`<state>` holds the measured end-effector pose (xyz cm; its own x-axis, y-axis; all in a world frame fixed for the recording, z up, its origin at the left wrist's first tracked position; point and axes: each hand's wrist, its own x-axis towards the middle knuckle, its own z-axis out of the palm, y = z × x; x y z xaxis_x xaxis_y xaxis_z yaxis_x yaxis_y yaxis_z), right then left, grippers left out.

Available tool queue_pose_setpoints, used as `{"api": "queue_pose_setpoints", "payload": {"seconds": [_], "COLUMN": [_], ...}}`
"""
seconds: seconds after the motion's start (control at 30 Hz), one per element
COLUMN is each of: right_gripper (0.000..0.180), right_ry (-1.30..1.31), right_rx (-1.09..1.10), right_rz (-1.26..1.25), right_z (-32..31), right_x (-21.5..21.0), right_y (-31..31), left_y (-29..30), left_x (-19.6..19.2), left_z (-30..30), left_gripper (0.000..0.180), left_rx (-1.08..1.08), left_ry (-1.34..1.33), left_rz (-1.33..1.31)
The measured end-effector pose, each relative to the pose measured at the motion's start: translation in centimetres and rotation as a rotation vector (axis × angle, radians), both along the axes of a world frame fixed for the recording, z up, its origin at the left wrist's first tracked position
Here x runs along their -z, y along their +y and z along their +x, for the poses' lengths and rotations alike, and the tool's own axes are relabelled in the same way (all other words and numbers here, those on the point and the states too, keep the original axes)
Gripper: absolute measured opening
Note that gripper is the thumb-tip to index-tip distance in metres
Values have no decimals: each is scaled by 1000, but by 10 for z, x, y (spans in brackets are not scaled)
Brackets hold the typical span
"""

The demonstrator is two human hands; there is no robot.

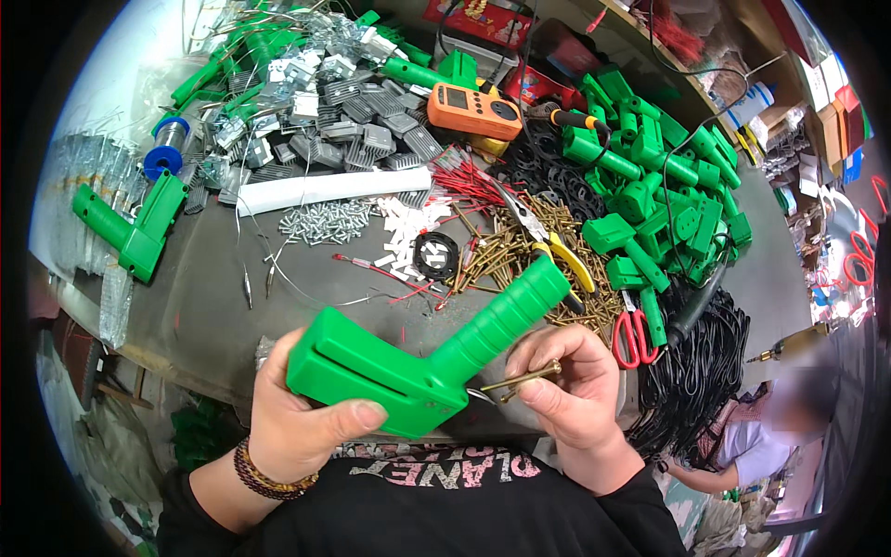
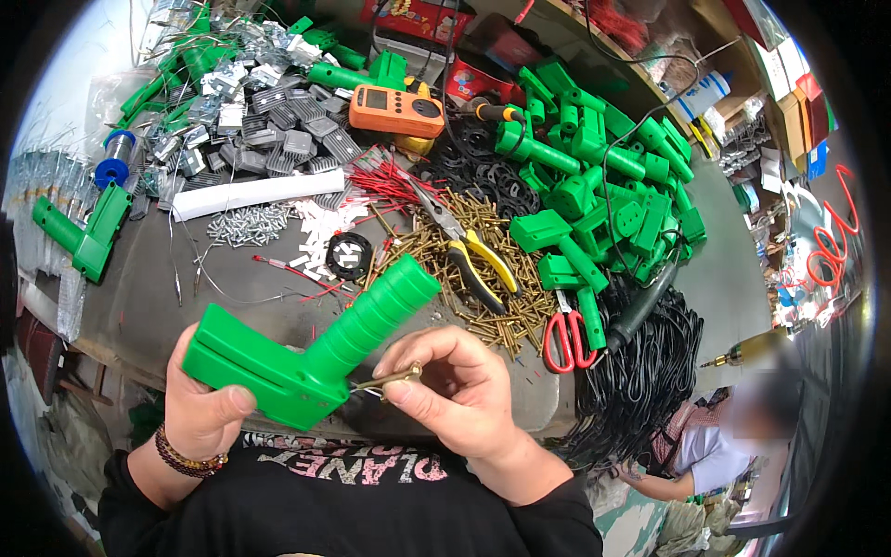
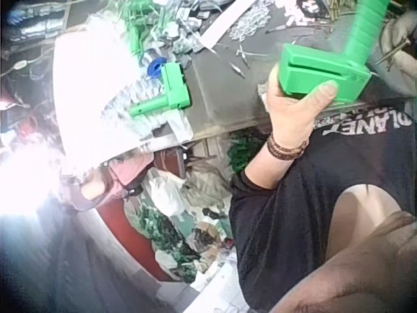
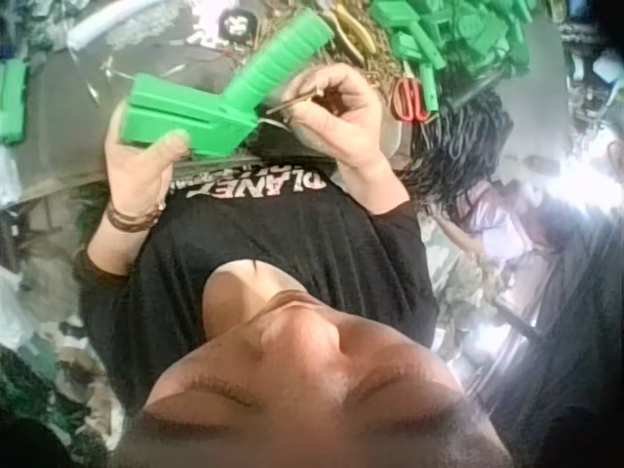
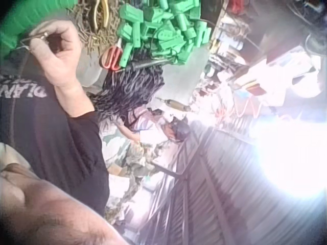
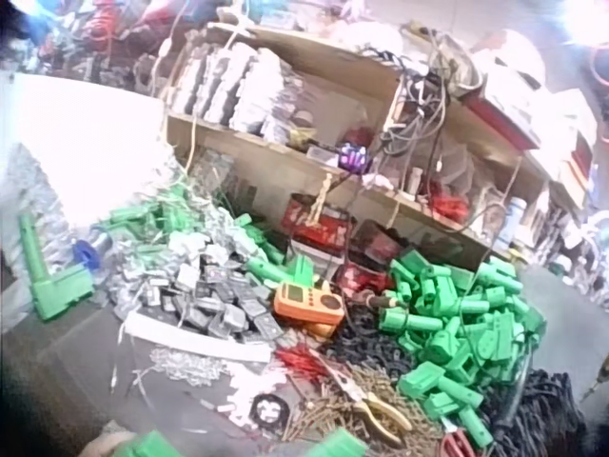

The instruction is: Assembling the internal components, wiring, and housing of a green handheld tool, including soldering.

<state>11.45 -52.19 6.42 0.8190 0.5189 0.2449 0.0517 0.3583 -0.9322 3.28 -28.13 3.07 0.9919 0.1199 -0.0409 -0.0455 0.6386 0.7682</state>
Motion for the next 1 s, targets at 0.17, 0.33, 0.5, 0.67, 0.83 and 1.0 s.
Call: {"api": "queue_pose_setpoints", "payload": {"seconds": [0.17, 0.33, 0.5, 0.67, 0.83, 1.0], "right_gripper": [19, 22, 31, 35, 25, 31], "right_ry": [53, 146, 150, -148, -519, -1374], "right_rx": [-5, 88, 129, 326, 196, 325], "right_rz": [10, 117, -1, -202, -551, -896], "right_z": [-7, -7, -10, -16, 6, -3], "right_x": [9, 15, 11, 1, -21, -50], "right_y": [9, 18, 11, 24, -1, 16], "left_y": [-3, -2, 1, 0, 4, -4], "left_x": [8, 25, 24, 21, 27, 10], "left_z": [-1, -1, 14, 18, 12, 2], "left_gripper": [64, 60, 45, 40, 44, 42], "left_rx": [-22, -65, -57, -83, -109, -20], "left_ry": [-55, -327, -604, -575, -512, -273], "left_rz": [63, 177, 297, 296, 277, 398]}}
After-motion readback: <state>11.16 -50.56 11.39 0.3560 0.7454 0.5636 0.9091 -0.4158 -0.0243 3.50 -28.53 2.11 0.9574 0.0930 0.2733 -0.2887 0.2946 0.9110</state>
